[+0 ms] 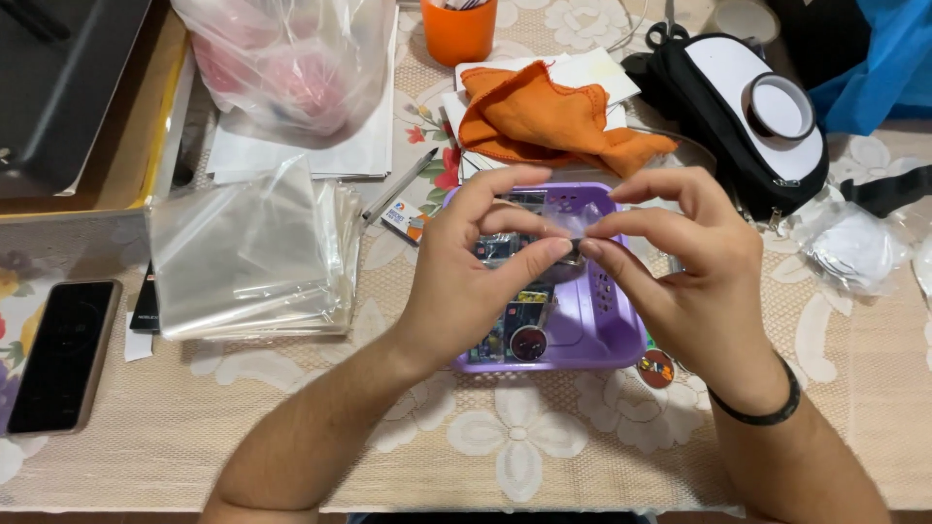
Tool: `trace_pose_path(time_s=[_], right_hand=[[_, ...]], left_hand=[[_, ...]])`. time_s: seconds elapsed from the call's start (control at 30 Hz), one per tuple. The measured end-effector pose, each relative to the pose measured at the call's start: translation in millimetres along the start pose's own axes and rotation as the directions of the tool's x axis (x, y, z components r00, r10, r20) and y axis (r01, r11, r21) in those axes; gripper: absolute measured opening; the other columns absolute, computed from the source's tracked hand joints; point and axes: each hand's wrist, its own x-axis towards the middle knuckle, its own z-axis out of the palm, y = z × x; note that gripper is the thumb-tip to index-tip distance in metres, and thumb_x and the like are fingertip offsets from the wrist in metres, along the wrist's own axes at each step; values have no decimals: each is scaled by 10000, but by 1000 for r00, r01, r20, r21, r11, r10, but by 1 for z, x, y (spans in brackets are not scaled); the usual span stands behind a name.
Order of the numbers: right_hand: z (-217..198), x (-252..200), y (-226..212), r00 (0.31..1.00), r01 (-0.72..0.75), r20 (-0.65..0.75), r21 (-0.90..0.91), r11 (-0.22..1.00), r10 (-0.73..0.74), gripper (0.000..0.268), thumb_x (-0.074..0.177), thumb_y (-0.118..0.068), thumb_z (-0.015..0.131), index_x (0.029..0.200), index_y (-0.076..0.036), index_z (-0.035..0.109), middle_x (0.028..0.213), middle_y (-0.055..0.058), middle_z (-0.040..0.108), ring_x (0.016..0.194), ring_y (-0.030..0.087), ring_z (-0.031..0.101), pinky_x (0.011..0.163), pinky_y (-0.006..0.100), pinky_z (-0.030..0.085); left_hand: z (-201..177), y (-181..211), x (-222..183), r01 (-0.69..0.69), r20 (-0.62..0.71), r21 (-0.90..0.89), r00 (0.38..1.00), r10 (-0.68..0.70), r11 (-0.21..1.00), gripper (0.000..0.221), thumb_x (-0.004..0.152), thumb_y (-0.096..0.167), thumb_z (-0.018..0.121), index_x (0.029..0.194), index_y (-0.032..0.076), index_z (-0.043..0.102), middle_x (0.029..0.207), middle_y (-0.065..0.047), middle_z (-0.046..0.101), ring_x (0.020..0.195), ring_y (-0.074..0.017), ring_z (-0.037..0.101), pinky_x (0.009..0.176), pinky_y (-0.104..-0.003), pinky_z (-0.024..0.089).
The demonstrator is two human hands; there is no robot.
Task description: Packaging small keychains and stickers into individual plastic bags and organizing them in a tray.
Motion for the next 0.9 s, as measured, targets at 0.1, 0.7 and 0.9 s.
trace_pose_path(time_s=[0.1, 0.7, 0.9], right_hand=[[0, 3, 0, 999, 43, 21, -29, 999, -42, 81, 944, -98, 752, 950, -26, 715, 1035, 140, 667, 992, 281, 638, 900, 395, 502], [-12, 5, 39, 954, 102, 299, -224, 969, -32, 156, 845, -144, 795, 992, -104, 763, 985, 50, 750, 1021, 274, 644, 889, 405, 528], [6, 22, 111, 967, 100, 251, -271, 957, -29, 81, 928, -118, 808, 983, -87, 759, 984, 38, 733, 1063, 289, 620, 956, 404, 483]], left_hand=[[-5, -7, -2, -224, 87, 219, 974, 209, 950, 429, 950, 123, 731, 1351, 130, 579, 1048, -14, 774, 1004, -137, 723, 1054, -320, 484], [-17, -15, 11, -339, 298, 524, 932, 205, 781, 238, 945, 261, 654, 1099, 81, 685, 1069, -55, 719, 1009, -249, 636, 906, -402, 476], [-42, -5, 10, -152, 147, 446, 984, 96, 882, 309, 919, 240, 707, 1190, 94, 682, 1028, -57, 755, 955, -166, 702, 857, -316, 525]])
